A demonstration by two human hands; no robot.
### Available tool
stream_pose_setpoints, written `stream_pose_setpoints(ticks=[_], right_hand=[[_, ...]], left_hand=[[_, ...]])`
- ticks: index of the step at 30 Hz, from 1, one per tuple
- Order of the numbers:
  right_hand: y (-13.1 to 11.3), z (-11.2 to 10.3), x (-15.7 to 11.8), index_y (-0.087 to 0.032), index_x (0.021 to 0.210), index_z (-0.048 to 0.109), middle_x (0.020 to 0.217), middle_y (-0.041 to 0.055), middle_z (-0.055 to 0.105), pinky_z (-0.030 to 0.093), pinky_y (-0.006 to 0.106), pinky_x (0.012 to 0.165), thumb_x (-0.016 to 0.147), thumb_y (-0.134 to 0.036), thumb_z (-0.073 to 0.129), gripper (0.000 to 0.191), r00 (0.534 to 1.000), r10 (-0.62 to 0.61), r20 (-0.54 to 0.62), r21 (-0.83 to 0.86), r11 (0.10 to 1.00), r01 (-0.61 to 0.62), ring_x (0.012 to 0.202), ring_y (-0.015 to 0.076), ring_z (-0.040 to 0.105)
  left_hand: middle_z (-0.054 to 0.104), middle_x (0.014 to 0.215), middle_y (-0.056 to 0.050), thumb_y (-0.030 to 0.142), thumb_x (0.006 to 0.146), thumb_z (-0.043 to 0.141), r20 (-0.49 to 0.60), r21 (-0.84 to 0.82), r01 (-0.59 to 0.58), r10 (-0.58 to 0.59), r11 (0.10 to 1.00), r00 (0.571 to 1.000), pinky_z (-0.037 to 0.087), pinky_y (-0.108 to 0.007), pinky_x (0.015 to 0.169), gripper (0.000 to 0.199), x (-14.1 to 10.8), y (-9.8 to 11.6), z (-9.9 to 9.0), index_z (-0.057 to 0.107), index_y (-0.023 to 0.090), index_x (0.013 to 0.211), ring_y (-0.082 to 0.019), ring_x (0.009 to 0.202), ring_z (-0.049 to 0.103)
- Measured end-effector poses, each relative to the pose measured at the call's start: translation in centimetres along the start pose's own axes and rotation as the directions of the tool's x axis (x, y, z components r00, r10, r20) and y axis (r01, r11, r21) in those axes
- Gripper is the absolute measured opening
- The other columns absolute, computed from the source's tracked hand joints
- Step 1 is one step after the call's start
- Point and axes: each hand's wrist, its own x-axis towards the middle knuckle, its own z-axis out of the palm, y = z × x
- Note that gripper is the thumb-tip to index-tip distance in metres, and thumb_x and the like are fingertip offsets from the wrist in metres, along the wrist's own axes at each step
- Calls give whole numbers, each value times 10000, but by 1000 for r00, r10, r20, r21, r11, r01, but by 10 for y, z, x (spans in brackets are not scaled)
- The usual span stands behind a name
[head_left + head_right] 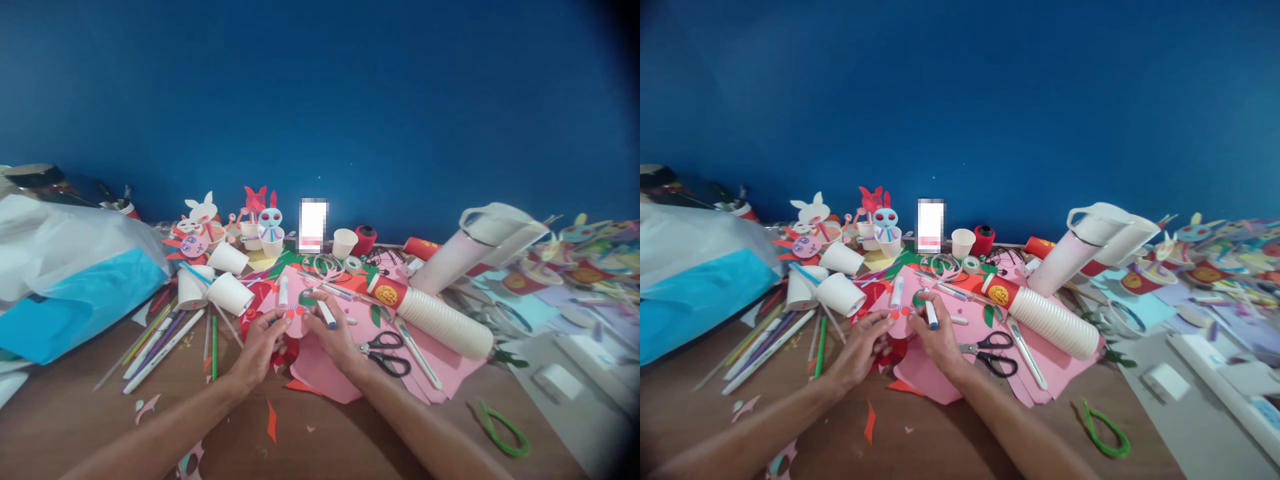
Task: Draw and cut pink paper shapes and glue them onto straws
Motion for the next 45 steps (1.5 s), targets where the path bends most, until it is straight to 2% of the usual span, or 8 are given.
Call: stream_pose_setpoints(ticks=[6,11,19,25,31,38,45], right_hand=[[-1,1,-1,-229,1038,487,699,-51,493,408,226,560,757,-272,581,300,1000,-19,10,-29,999,19,599,107,482],[0,0,0,-228,1043,486,692,-45,519,402,222,547,790,-282,546,266,1000,-25,0,-45,999,25,593,106,497],[1,-1,2,-232,1035,481,701,-42,535,398,213,529,772,-275,571,282,999,-33,-5,10,999,33,593,104,500],[3,-2,4,-227,1012,477,662,-51,527,422,227,568,773,-294,577,268,994,-99,-42,38,994,100,587,100,499],[2,-3,5,-215,1008,489,646,-58,531,417,213,527,770,-264,577,259,993,-62,-96,15,998,63,544,93,485],[2,-2,6,-212,1000,496,628,-59,531,406,199,494,765,-248,575,250,994,-49,-95,30,998,52,531,92,481],[0,-4,4,-207,1015,494,637,-57,520,336,173,390,773,-253,563,256,997,6,-82,27,1000,-4,440,62,404]], left_hand=[[403,444,99,363,619,689,-8,15,10,-9,1000,1000,326,-157,360,253,0,-1,1,561,170,720,-37,338,333],[339,390,113,354,610,701,-19,16,-34,34,999,999,301,-150,350,286,2,1,1,471,184,603,-35,330,287],[348,409,108,362,628,698,-21,6,-55,55,998,998,305,-155,357,284,5,3,-1,481,179,616,-32,343,272],[359,426,98,422,705,623,20,3,-61,61,998,998,297,-175,363,306,6,1,-2,462,179,613,-41,341,291],[346,392,106,328,676,658,46,41,-86,84,995,995,290,-172,371,252,5,2,-2,469,178,603,-48,344,306],[329,395,110,309,697,639,51,40,-106,104,994,993,292,-177,378,254,5,1,-3,447,182,588,-46,345,296],[329,421,100,314,738,596,89,26,-93,91,995,992,306,-185,392,305,8,-4,-8,402,179,546,-42,349,306]])
